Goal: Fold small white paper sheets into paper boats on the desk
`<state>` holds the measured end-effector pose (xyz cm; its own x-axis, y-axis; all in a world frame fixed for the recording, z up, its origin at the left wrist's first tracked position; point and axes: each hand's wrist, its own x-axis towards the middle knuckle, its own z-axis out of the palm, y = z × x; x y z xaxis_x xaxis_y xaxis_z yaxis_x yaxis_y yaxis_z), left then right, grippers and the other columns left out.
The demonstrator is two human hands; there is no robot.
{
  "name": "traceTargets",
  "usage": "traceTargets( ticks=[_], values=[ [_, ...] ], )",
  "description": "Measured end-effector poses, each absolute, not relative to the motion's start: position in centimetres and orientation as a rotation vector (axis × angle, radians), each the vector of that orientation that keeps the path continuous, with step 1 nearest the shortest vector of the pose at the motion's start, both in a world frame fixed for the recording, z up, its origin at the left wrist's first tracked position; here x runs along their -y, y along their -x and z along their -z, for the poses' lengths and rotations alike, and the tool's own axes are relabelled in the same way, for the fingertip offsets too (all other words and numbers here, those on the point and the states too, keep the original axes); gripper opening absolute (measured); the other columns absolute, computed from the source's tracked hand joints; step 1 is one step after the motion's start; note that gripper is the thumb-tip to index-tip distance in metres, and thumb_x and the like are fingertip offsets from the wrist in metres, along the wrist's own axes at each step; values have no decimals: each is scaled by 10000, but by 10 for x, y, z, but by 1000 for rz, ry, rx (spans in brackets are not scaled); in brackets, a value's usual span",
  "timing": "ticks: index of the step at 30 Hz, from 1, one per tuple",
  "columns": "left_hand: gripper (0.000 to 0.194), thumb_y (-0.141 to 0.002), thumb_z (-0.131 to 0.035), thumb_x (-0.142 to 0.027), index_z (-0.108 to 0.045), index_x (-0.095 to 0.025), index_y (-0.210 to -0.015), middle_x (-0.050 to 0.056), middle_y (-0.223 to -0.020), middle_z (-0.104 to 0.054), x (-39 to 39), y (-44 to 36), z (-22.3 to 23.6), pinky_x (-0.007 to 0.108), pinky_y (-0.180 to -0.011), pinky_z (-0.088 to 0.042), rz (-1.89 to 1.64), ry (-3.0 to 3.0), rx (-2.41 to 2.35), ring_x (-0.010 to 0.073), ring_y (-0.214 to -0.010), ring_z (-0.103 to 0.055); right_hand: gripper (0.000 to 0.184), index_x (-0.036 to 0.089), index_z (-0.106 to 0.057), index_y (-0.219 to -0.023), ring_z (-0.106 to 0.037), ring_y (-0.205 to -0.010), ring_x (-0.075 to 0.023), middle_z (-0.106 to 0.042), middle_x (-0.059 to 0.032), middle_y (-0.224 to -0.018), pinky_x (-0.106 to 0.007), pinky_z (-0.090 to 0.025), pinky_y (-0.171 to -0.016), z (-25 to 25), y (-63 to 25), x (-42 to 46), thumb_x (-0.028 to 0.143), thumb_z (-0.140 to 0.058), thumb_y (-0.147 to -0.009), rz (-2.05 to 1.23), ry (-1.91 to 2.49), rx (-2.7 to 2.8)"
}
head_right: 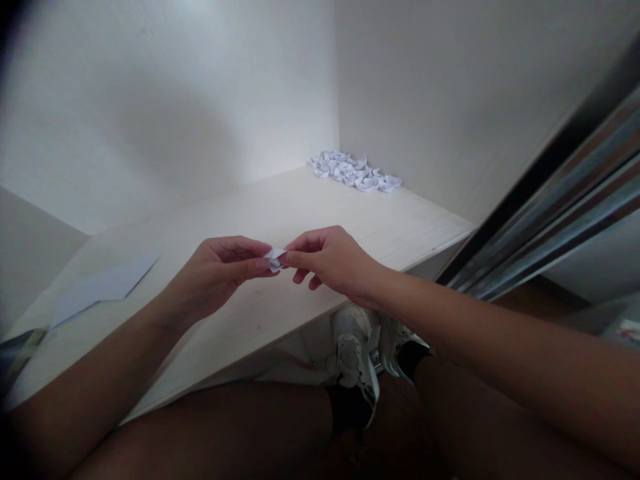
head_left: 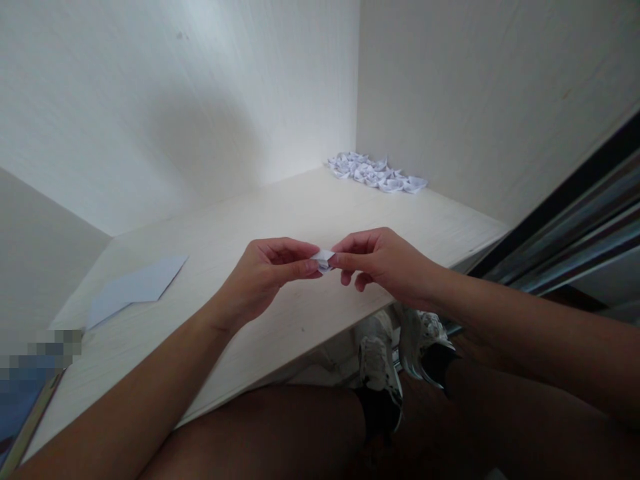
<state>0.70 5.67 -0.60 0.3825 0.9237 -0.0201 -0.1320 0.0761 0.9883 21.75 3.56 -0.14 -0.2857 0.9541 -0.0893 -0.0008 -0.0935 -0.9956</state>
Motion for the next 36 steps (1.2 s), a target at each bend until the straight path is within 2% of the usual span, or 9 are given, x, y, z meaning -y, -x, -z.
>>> traceTargets(
  ticks=[10, 19, 24, 30, 36],
  values=[
    [178, -689, -908, -153, -828, -149, -848, 78, -831, -819, -55, -6, 3, 292, -751, -650, -880, -1213, -835, 173, -741, -765, 224, 185, -785, -780, -593, -559, -109, -688, -17, -623, -220, -462, -468, -1, -221, -34, 375, -889, -727, -1530, 1118, 1437],
    [209, -736, -889, -177, -825, -156, -934, 94, -916, -822, -55, -7, 6, 314, -785, -643, -833, -1370, -802, 193, -813, -767, 219, 178, -751, -778, -590, -514, -112, -674, -9, -593, -234, -470, -443, -3, -217, -33, 375, -847, -773, -1378, 1193, 1588],
    [215, -732, -897, -196, -826, -163, -932, 82, -867, -814, -53, -7, 5, 294, -743, -641, -860, -1430, -815, 183, -767, -757, 182, 178, -741, -785, -553, -454, -89, -651, 17, -545, -217, -415, -418, 1, -216, -33, 347, -799, -815, -1271, 1200, 1675],
    [255, -713, -915, -255, -810, -154, -922, 66, -778, -789, -52, -7, 4, 288, -678, -629, -907, -1477, -909, 178, -685, -745, 160, 177, -755, -768, -589, -496, -93, -675, 4, -563, -222, -417, -491, 2, -211, -33, 298, -720, -868, -1054, 1193, 1782],
    [265, -695, -908, -257, -784, -145, -901, 73, -750, -785, -49, -11, 1, 297, -641, -609, -942, -1520, -978, 192, -661, -738, 134, 176, -770, -762, -610, -492, -108, -697, -12, -574, -225, -430, -475, 0, -205, -30, 250, -712, -857, -990, 1243, 1765]
  ],
)
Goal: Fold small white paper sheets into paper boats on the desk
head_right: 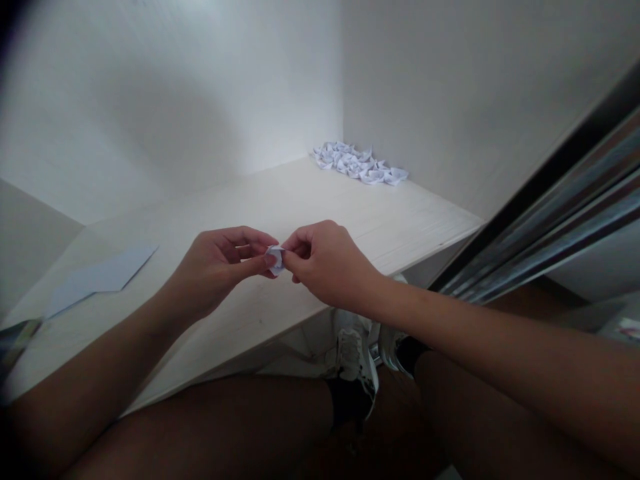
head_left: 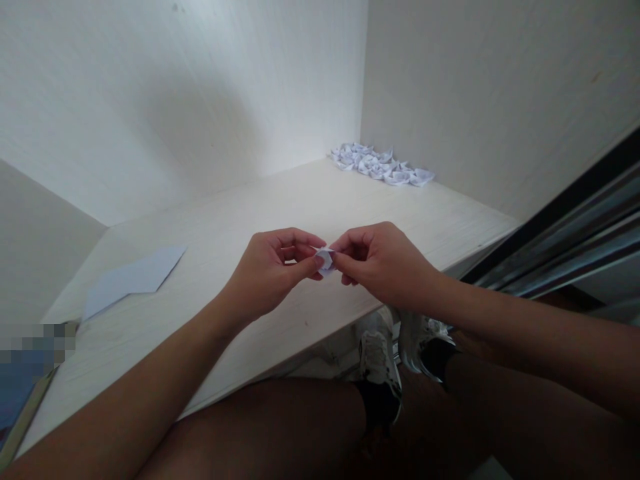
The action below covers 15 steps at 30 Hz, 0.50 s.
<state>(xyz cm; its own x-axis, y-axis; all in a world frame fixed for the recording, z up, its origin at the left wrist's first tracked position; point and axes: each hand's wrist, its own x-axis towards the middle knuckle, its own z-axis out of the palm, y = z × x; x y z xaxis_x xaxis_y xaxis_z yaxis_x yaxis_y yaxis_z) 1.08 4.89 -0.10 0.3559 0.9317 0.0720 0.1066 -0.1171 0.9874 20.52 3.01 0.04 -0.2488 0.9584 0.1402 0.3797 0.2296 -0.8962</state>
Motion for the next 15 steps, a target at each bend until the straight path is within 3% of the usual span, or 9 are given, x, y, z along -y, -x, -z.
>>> traceTargets(
  ticks=[8, 15],
  values=[
    [225, -694, -882, -216, -761, -137, -866, 49, -666, -752, -46, -15, 2, 292, -584, -594, -985, -1536, -1061, 183, -595, -711, 158, 172, -786, -771, -636, -519, -130, -718, -32, -597, -246, -417, -482, 3, -200, -30, 242, -681, -866, -875, 1306, 1804],
    [258, -679, -904, -240, -769, -126, -867, 71, -780, -779, -47, -16, 10, 349, -737, -646, -989, -1312, -952, 187, -730, -738, 154, 153, -806, -800, -651, -568, -147, -748, -65, -663, -264, -425, -518, 1, -198, -32, 236, -690, -858, -769, 1374, 1812]
  ],
)
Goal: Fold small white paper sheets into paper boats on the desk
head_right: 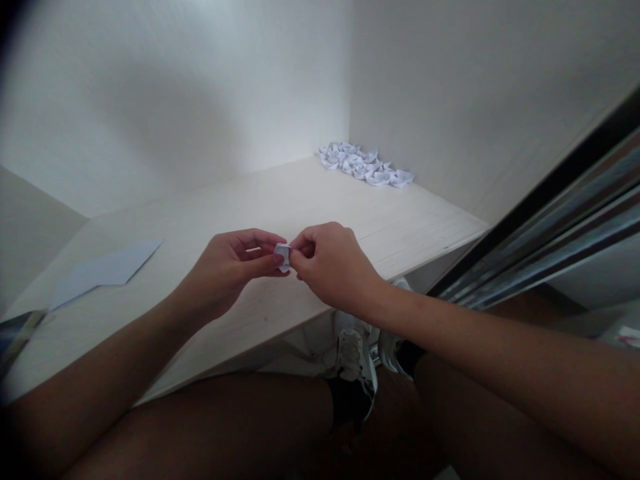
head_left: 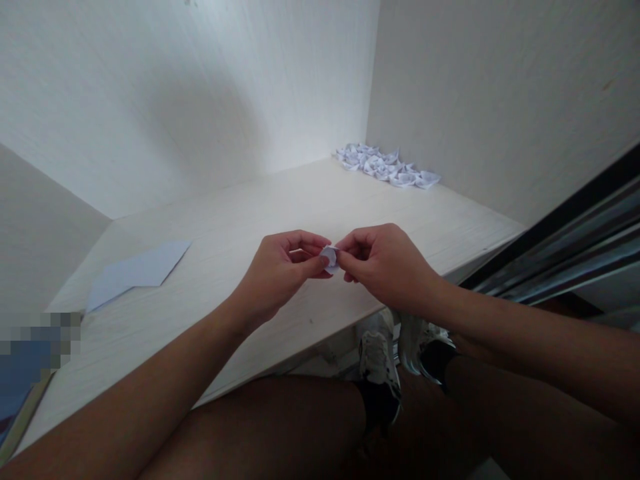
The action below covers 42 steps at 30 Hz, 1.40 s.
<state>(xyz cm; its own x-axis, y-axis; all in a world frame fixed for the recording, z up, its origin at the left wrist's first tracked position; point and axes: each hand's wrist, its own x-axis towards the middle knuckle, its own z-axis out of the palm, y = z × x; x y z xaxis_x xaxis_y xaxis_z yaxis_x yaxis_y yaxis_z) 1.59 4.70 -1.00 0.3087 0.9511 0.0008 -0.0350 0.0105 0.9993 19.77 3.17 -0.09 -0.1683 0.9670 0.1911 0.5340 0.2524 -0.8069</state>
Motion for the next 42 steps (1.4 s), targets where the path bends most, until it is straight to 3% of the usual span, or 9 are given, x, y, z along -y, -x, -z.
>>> traceTargets(
  ticks=[9, 15, 25, 29, 32, 34, 37, 39, 42],
  values=[
    [274, -627, -884, -135, -743, -118, -862, 8, -672, -730, -46, -17, 5, 269, -630, -632, -1002, -1358, -1049, 151, -621, -724, 154, 146, -810, -787, -653, -582, -142, -755, -63, -695, -253, -424, -539, -3, -192, -26, 177, -674, -853, -597, 1412, 1884],
    [187, -671, -810, -107, -724, -127, -836, 0, -654, -699, -46, -17, 9, 258, -559, -602, -1062, -1453, -1159, 156, -583, -716, 164, 152, -805, -774, -684, -614, -158, -771, -62, -709, -260, -447, -564, -2, -182, -23, 187, -669, -860, -537, 1429, 1885],
    [276, -653, -881, -182, -696, -107, -845, 29, -761, -719, -39, -23, 10, 300, -651, -646, -1186, -1194, -1090, 149, -654, -712, 130, 144, -802, -786, -705, -633, -175, -771, -58, -698, -279, -474, -573, 1, -177, -30, 193, -689, -826, -559, 1447, 1726],
    [253, -663, -844, -112, -688, -98, -861, 16, -736, -697, -39, -24, 9, 264, -632, -621, -1153, -1170, -1124, 120, -619, -684, 128, 151, -792, -815, -703, -630, -164, -769, -46, -704, -278, -489, -592, 5, -175, -30, 206, -679, -840, -601, 1421, 1736],
    [226, -669, -809, -67, -674, -98, -847, 17, -773, -688, -44, -21, 8, 266, -639, -621, -1058, -1173, -1100, 114, -632, -681, 132, 146, -770, -907, -698, -644, -167, -758, -47, -725, -278, -494, -590, 9, -179, -33, 209, -671, -846, -671, 1403, 1791],
    [211, -671, -781, -46, -661, -105, -833, 18, -795, -685, -50, -17, 8, 284, -647, -632, -937, -1139, -1036, 123, -657, -687, 228, 131, -732, -1055, -691, -662, -168, -753, -54, -779, -280, -505, -594, 11, -187, -36, 223, -675, -854, -760, 1366, 1834],
    [261, -644, -770, -13, -636, -124, -838, -3, -760, -665, -59, -9, 8, 277, -624, -628, -722, -1068, -933, 120, -655, -674, 368, 150, -645, -1235, -684, -750, -148, -742, -90, -1070, -280, -540, -643, 6, -203, -38, 233, -665, -877, -978, 1189, 1906],
    [326, -618, -787, -2, -619, -134, -864, -9, -764, -665, -63, -4, 8, 250, -591, -612, -576, -1038, -867, 116, -649, -668, 363, 185, -633, -1248, -670, -807, -134, -702, -83, -1197, -267, -545, -668, 0, -214, -36, 210, -645, -887, -1131, 1022, 2015],
    [350, -609, -811, -13, -600, -143, -856, -1, -783, -684, -64, 0, 10, 229, -564, -602, -414, -1030, -779, 119, -648, -675, 265, 195, -671, -1177, -666, -854, -147, -711, -60, -1100, -271, -544, -702, -10, -225, -30, 192, -615, -918, -1276, 897, 2192]
  ],
)
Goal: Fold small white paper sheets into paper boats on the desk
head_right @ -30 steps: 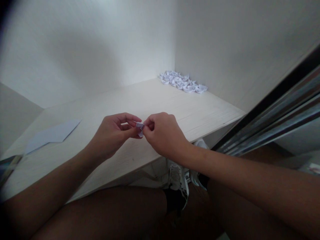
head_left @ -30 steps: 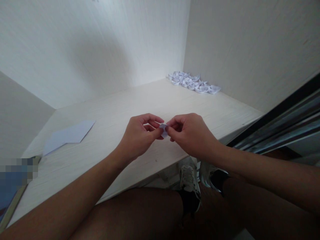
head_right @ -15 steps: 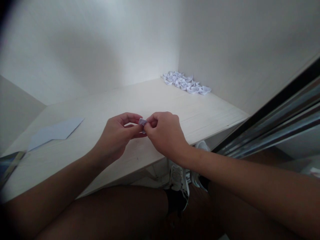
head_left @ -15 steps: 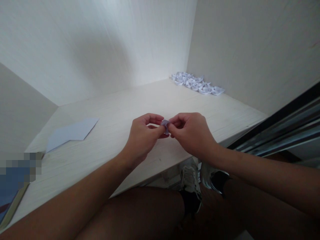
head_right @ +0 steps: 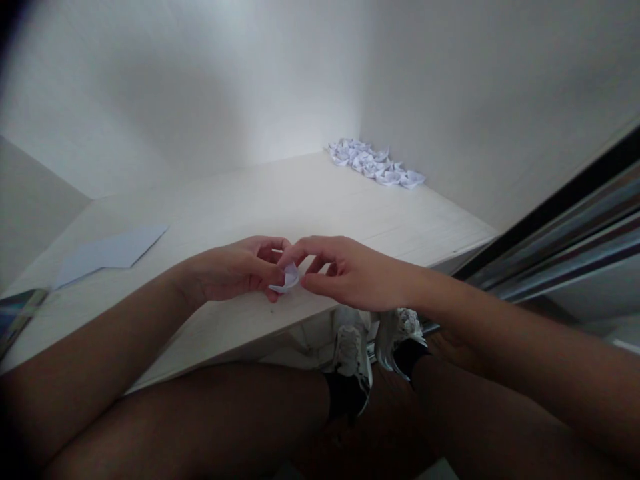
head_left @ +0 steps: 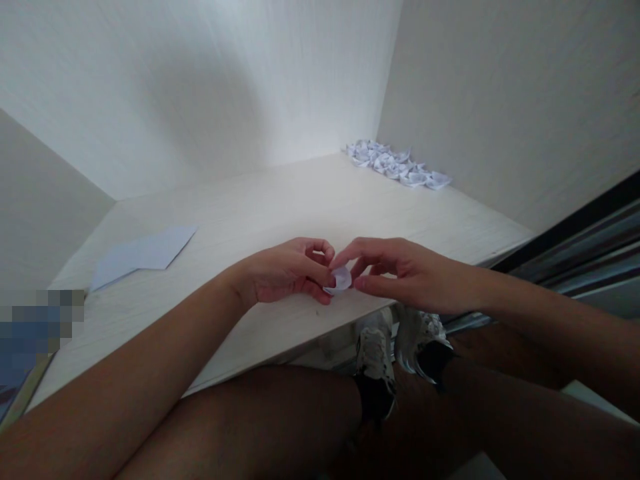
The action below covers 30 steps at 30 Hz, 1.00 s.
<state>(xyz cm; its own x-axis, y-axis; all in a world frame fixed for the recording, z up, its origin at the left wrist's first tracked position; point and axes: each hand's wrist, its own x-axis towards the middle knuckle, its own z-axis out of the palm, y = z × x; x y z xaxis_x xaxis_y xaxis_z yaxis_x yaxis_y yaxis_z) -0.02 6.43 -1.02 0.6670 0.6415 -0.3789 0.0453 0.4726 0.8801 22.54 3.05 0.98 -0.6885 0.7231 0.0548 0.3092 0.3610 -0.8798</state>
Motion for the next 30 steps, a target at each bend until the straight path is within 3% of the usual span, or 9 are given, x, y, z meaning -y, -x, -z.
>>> traceTargets(
  ticks=[6, 10, 14, 18, 22, 25, 30],
  values=[
    [254, -681, -855, -89, -632, -131, -796, 10, -771, -706, -63, 1, 13, 212, -610, -601, -250, -1080, -662, 106, -650, -677, 145, 186, -740, -994, -667, -864, -158, -734, -47, -997, -291, -513, -791, -15, -229, -27, 114, -666, -892, -1027, 832, 2422],
    [180, -785, -846, -252, -721, -137, -843, 36, -830, -724, -62, 0, 6, 233, -674, -613, -330, -1242, -725, 120, -715, -687, 75, 169, -722, -856, -626, -757, -140, -721, -10, -832, -270, -446, -713, -14, -231, -30, 116, -678, -886, -957, 871, 2494],
    [259, -887, -740, -421, -755, -163, -887, 63, -843, -734, -55, 1, -10, 289, -682, -619, -417, -1572, -790, 170, -732, -709, 96, 165, -688, -831, -550, -686, -131, -674, 7, -760, -269, -385, -641, -15, -235, -32, 219, -685, -909, -984, 978, 2493],
    [163, -888, -728, -362, -737, -199, -895, 18, -708, -722, -48, 2, -20, 226, -607, -548, -271, -1838, -804, 157, -643, -699, 150, 167, -649, -815, -476, -637, -114, -583, 35, -685, -253, -346, -592, -14, -237, -32, 271, -655, -924, -1115, 1006, 2438],
    [141, -902, -709, -352, -716, -212, -886, 14, -711, -741, -47, 2, -16, 228, -618, -557, -199, -1813, -811, 159, -648, -719, 180, 171, -607, -796, -412, -589, -99, -491, 62, -634, -234, -330, -547, -12, -237, -32, 295, -644, -921, -1313, 1006, 2311],
    [172, -904, -725, -375, -708, -205, -882, 43, -766, -775, -48, 1, -10, 284, -677, -612, -186, -1612, -768, 178, -687, -755, 179, 175, -585, -796, -432, -583, -96, -508, 62, -638, -225, -343, -537, -11, -239, -32, 294, -652, -912, -1475, 973, 2201],
    [198, -876, -786, -366, -714, -183, -854, 65, -760, -787, -50, 1, -4, 278, -644, -631, -257, -1414, -768, 177, -664, -765, 155, 178, -577, -786, -480, -593, -95, -544, 52, -650, -223, -367, -556, -10, -240, -32, 237, -603, -927, -1609, 972, 2052]
  ],
)
